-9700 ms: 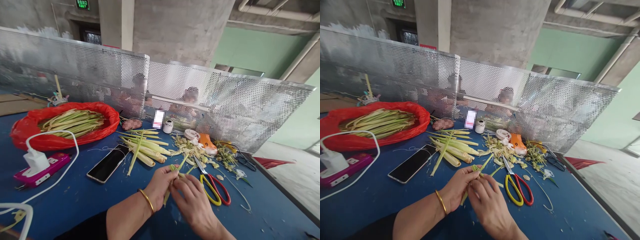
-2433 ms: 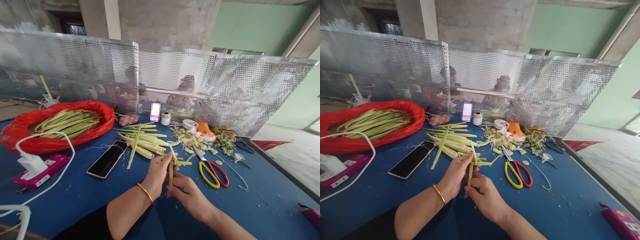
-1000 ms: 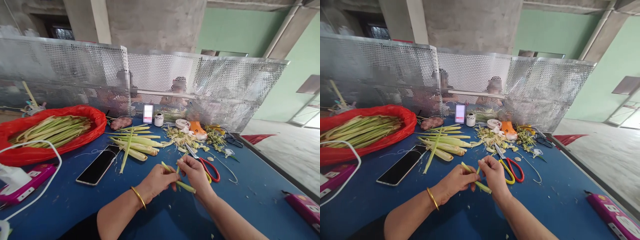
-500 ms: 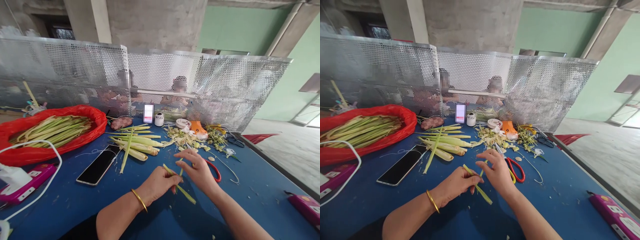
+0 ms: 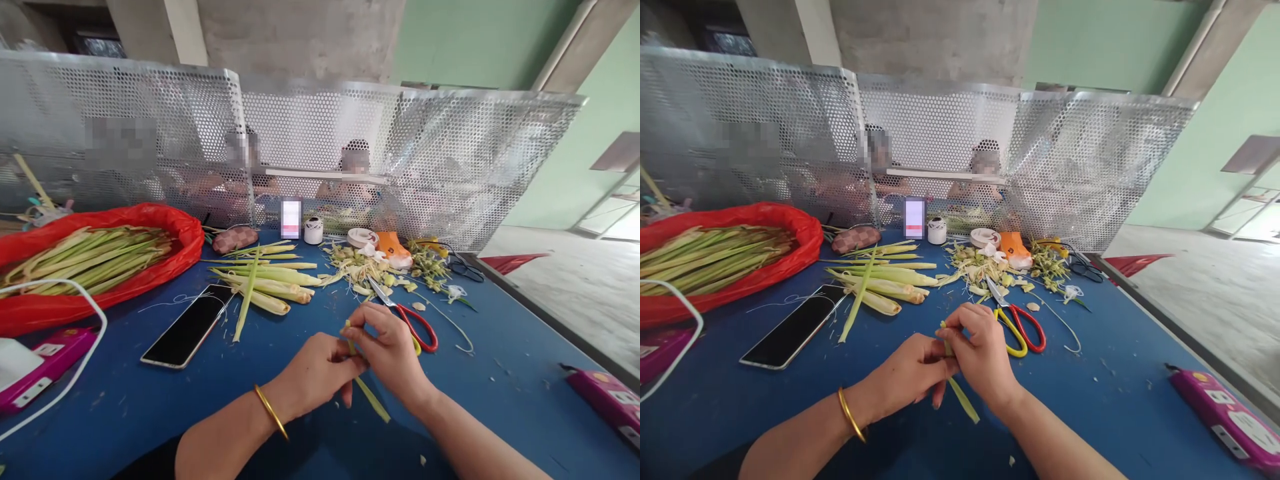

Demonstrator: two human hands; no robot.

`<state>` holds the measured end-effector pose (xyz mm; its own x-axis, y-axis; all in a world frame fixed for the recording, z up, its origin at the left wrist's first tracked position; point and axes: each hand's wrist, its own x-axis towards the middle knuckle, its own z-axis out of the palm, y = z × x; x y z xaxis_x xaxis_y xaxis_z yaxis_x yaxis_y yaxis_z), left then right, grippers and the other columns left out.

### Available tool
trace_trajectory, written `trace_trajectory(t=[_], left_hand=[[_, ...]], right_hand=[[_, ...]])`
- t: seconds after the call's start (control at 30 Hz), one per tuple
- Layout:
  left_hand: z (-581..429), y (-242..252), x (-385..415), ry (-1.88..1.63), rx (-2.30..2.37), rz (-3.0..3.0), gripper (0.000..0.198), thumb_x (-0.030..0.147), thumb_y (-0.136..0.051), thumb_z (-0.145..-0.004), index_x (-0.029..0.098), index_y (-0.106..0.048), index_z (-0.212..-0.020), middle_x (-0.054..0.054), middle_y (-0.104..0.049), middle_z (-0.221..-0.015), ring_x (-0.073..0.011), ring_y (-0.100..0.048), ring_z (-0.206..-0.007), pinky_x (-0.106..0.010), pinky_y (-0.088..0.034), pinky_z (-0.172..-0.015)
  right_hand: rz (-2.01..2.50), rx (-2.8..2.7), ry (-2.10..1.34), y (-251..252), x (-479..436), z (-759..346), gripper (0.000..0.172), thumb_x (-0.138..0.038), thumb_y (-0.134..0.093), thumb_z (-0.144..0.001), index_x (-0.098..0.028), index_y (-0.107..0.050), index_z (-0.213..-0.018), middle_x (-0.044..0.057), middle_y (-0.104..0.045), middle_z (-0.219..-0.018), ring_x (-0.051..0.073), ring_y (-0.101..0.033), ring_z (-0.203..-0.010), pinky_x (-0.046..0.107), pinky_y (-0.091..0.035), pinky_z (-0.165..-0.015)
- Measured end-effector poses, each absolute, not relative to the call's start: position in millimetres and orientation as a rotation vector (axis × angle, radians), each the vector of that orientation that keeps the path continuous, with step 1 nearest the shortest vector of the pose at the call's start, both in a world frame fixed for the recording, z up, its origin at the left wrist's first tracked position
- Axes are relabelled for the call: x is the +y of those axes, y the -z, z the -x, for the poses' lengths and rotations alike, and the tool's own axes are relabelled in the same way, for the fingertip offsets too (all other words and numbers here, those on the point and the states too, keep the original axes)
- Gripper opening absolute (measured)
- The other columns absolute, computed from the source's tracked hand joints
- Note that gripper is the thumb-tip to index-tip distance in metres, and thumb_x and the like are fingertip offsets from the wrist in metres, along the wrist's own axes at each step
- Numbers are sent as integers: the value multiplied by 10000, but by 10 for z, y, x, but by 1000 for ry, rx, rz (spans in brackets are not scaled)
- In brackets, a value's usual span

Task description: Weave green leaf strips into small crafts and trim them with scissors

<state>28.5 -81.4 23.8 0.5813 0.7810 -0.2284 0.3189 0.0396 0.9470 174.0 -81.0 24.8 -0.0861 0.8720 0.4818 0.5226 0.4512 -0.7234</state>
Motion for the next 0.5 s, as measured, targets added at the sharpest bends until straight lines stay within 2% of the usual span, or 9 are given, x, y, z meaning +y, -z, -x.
trace_trajectory(t=[0.1,0.2,0.27,0.37,0.43,0.5], left_hand=[[-294,-224,-846,-432,916,-1596,371,339,-498,-806,173,-544,-477,10,-524,-416,-78,-357,-373,-216,-305,-456],[-312,-182,-852,-469,876,-1584,374,302,-515,-798,170,-525,-448,9,-513,-407,-85,-403,-408,-212,-324,-478],[-321,-178,-840,-528,867,-1479,335,358,-541,-805,158,-588,-539,7,-546,-446,-78,-396,-406,-209,-303,-460],[-304,-230,-796,-633,859,-1235,376,488,-537,-818,145,-687,-841,-24,-645,-585,-78,-446,-437,-202,-296,-457],[-271,-284,-753,-718,837,-1089,428,505,-544,-819,143,-683,-1001,-71,-705,-725,-115,-580,-573,-213,-389,-551],[-231,-327,-706,-820,784,-975,415,443,-593,-808,140,-662,-1083,-105,-728,-862,-171,-661,-784,-259,-456,-735]], right_hand=[[1180,-1777,-417,-243,-862,-1699,176,-166,-582,-783,-211,-544,-616,-2,-580,-651,158,-532,-658,299,-405,-676],[1142,-1802,-393,-242,-859,-1689,176,-179,-590,-791,-215,-567,-620,2,-586,-645,164,-539,-661,322,-417,-717],[1113,-1775,-411,-256,-813,-1731,164,-210,-588,-812,-219,-605,-649,13,-613,-673,174,-557,-691,336,-425,-747],[1121,-1593,-453,-276,-705,-1847,164,-288,-527,-867,-220,-676,-853,54,-673,-892,209,-585,-873,350,-428,-813],[1186,-1371,-497,-262,-639,-1909,210,-341,-518,-869,-213,-662,-953,61,-667,-961,221,-577,-933,350,-425,-834],[1230,-1171,-621,-215,-599,-1923,211,-388,-573,-824,-202,-650,-887,41,-655,-832,212,-585,-837,334,-439,-778]])
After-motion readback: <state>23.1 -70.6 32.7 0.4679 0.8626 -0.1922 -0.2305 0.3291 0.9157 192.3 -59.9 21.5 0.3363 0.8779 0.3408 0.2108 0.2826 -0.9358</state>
